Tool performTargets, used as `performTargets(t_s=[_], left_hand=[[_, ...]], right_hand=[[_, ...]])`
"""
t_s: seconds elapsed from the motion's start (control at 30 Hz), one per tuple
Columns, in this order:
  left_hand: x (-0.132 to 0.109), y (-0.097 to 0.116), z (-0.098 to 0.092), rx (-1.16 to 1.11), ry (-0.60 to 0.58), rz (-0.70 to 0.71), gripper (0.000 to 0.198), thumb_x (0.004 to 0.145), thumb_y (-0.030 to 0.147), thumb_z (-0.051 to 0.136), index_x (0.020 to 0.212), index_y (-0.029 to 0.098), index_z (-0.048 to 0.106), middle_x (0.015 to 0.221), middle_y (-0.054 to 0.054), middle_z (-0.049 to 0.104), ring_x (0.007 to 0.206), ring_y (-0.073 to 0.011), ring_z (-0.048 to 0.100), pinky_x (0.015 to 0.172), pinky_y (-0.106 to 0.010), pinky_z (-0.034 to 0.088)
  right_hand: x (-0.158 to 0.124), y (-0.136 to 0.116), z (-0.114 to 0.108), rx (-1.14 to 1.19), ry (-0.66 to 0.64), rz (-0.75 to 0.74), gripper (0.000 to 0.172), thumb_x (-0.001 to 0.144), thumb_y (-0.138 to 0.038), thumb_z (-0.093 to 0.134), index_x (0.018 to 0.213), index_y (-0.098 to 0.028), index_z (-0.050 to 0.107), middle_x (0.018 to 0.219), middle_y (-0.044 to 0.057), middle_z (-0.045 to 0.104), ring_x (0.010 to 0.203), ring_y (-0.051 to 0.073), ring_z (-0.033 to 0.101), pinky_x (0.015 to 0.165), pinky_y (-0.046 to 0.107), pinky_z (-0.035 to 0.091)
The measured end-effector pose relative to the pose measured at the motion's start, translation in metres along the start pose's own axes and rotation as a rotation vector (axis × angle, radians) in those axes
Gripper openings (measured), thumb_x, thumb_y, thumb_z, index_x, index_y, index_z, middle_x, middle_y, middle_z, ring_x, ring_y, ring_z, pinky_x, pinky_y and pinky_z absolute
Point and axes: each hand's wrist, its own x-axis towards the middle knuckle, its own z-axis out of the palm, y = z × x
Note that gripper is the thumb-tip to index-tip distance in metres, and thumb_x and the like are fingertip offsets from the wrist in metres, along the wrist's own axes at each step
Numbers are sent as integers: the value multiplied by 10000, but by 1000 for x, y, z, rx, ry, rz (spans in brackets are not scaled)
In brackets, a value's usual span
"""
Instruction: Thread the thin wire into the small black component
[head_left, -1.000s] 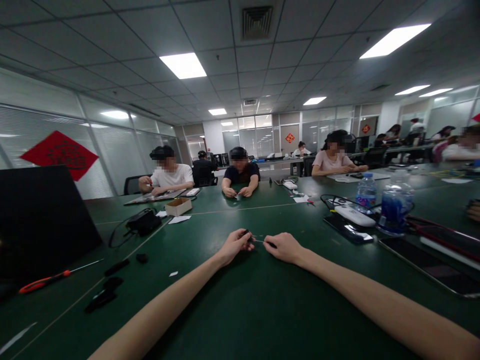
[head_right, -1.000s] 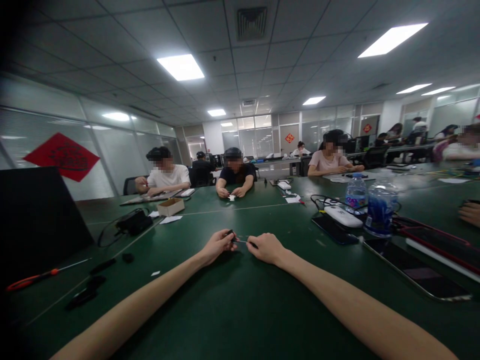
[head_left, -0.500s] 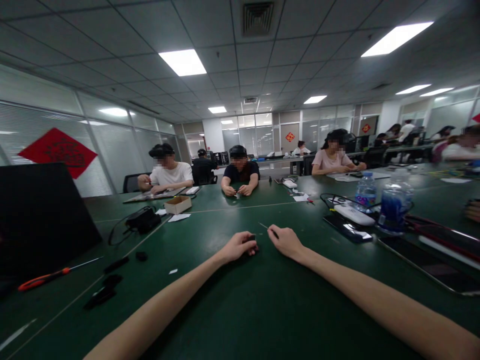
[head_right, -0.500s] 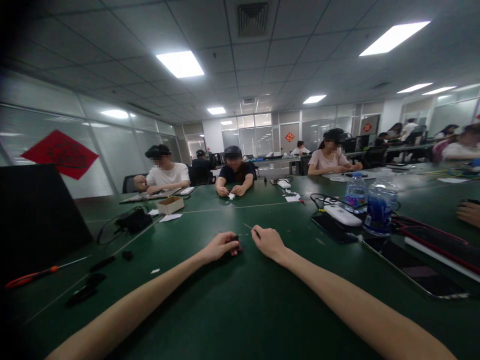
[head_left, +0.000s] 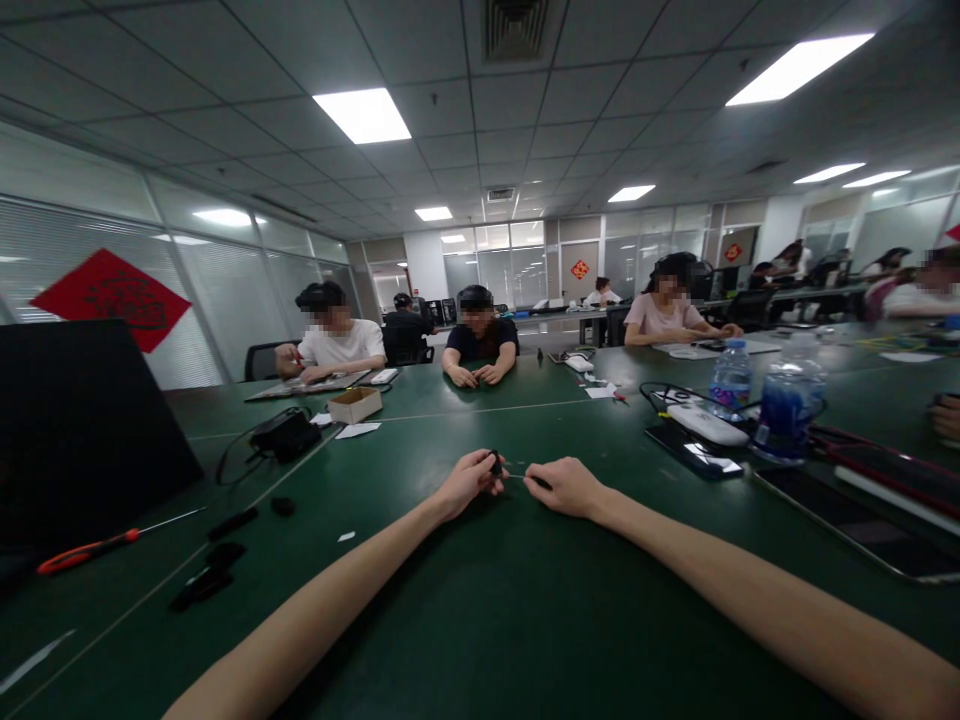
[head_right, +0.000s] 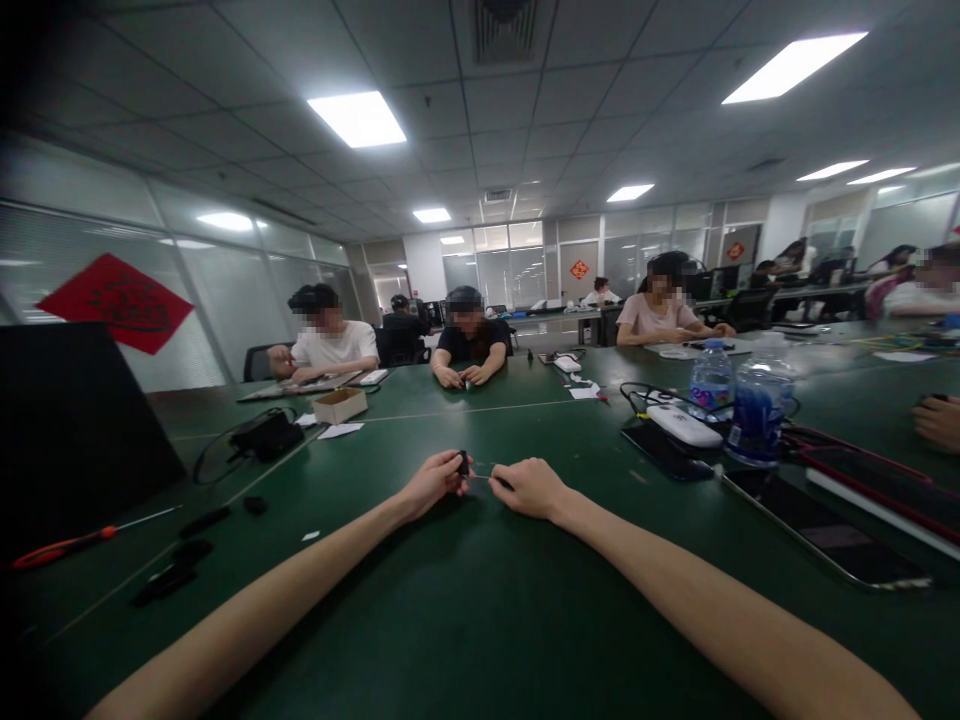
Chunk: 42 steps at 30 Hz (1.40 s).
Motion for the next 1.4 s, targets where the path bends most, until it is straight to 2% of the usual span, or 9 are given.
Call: performTargets(t_s=[0.43, 0.83, 1.2, 1.4], left_hand=[[-3, 3, 2, 13, -31, 25, 371, 817, 453, 558, 982, 121, 536, 848, -91, 605, 601, -123, 585, 522, -219, 440], [-5, 4, 4, 134, -32, 29, 404, 801, 507, 551, 969, 143, 500, 869, -80, 623, 575, -108, 585, 523, -216, 439], [-1, 0, 2, 217, 13, 22, 406, 829, 555, 460, 883, 153, 481, 699, -27, 587, 490, -91, 524, 458, -191, 368], [1, -3, 1, 306, 29, 64, 396, 843, 547, 428, 874, 155, 478, 682, -11, 569, 489, -75, 478, 455, -181, 332]], right_hand=[[0, -1, 0, -53, -11, 29, 347, 934, -402, 340, 951, -219, 635, 777, 36, 678, 666, 145, 607, 638, 229, 353], [-2, -2, -2, -116, -19, 45, 378, 943, -426, 307, 950, -214, 620, 776, 53, 677, 650, 150, 597, 619, 234, 339], [-1, -3, -2, -120, -14, 24, 376, 948, -417, 300, 962, -224, 622, 776, 48, 680, 645, 148, 599, 610, 233, 334], [-1, -2, -1, -143, -36, 32, 362, 943, -410, 317, 937, -213, 619, 789, 56, 682, 682, 160, 616, 640, 241, 357]])
